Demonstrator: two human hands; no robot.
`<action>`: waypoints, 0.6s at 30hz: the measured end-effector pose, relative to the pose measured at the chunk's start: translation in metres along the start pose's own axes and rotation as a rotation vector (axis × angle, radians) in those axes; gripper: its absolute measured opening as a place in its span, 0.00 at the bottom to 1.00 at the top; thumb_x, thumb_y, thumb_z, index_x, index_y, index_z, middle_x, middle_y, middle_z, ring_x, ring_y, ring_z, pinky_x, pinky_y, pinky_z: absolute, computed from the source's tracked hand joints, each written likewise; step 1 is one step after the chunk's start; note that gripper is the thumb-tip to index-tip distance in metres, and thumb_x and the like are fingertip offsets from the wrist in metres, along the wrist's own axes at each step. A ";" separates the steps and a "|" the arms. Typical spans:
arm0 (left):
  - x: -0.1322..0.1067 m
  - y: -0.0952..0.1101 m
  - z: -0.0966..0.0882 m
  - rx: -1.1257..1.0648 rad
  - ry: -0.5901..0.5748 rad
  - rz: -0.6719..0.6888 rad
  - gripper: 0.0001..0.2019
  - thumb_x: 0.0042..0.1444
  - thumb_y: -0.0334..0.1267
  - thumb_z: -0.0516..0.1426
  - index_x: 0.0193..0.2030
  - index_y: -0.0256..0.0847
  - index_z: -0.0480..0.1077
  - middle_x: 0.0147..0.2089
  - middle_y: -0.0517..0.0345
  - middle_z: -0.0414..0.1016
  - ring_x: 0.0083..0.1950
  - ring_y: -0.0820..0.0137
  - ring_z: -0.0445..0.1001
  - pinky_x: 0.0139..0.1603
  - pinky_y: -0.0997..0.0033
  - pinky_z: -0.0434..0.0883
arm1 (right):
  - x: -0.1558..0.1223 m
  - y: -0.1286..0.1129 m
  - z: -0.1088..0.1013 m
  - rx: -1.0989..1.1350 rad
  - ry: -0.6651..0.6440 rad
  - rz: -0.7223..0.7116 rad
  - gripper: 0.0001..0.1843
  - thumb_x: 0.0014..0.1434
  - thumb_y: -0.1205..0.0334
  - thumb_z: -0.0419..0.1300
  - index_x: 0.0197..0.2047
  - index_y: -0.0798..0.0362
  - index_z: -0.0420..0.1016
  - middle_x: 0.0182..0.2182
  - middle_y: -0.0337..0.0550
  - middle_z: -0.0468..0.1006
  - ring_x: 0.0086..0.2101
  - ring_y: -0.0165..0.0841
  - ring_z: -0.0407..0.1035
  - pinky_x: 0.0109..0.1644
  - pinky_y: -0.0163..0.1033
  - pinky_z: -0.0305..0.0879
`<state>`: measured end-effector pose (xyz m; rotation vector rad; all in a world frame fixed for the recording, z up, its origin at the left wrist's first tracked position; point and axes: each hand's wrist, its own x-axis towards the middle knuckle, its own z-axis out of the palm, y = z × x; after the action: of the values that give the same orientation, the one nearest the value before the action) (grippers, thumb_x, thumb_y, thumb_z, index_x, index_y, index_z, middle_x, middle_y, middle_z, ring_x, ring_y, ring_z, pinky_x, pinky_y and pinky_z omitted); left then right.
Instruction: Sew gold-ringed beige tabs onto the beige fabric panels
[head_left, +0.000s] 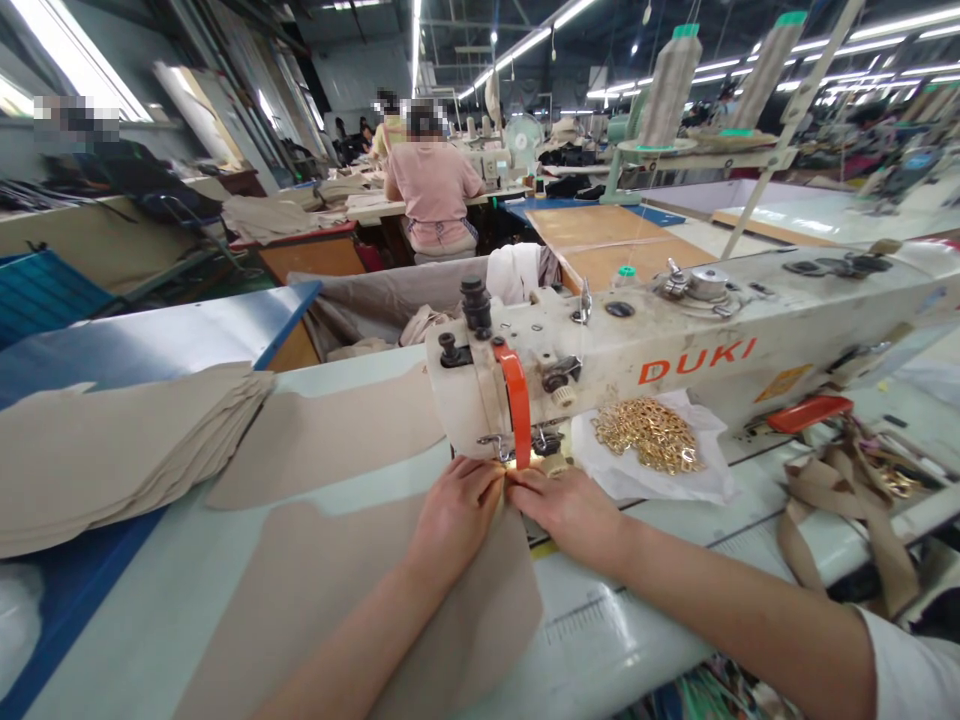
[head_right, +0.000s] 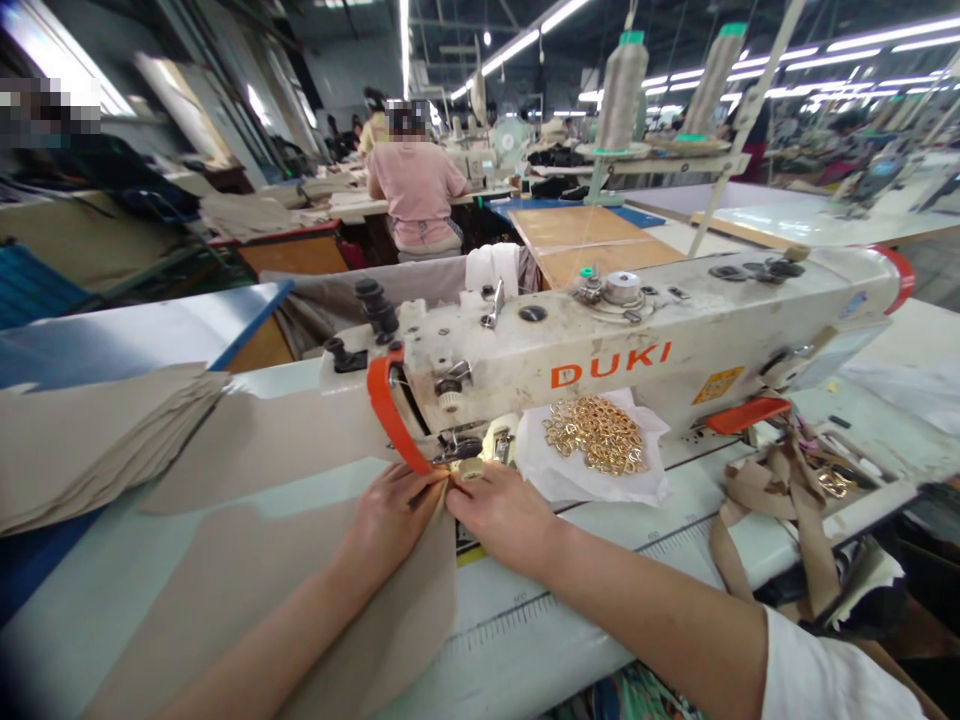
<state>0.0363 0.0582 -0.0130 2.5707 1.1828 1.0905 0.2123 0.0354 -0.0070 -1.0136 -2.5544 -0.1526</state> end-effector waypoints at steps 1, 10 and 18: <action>0.000 -0.001 0.000 -0.002 0.004 0.006 0.08 0.58 0.30 0.53 0.33 0.41 0.73 0.32 0.54 0.77 0.36 0.67 0.74 0.38 0.68 0.74 | 0.000 0.000 0.000 0.001 -0.007 0.005 0.07 0.61 0.72 0.55 0.40 0.57 0.73 0.41 0.48 0.77 0.36 0.35 0.70 0.39 0.38 0.66; -0.001 -0.005 0.003 0.000 0.031 0.004 0.08 0.58 0.31 0.53 0.33 0.42 0.73 0.32 0.55 0.77 0.36 0.67 0.74 0.38 0.69 0.75 | 0.001 -0.002 0.002 -0.005 -0.030 0.030 0.06 0.61 0.70 0.57 0.40 0.57 0.74 0.42 0.48 0.77 0.37 0.36 0.70 0.41 0.39 0.66; -0.001 0.000 -0.003 0.033 -0.036 0.066 0.11 0.61 0.32 0.50 0.36 0.40 0.74 0.36 0.53 0.78 0.39 0.66 0.75 0.42 0.64 0.75 | -0.005 -0.001 0.007 0.030 -0.036 0.037 0.07 0.60 0.70 0.58 0.42 0.58 0.73 0.44 0.48 0.76 0.44 0.37 0.70 0.45 0.40 0.67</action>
<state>0.0336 0.0566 -0.0116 2.6603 1.1245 1.0412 0.2123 0.0336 -0.0156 -1.0604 -2.5605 -0.0873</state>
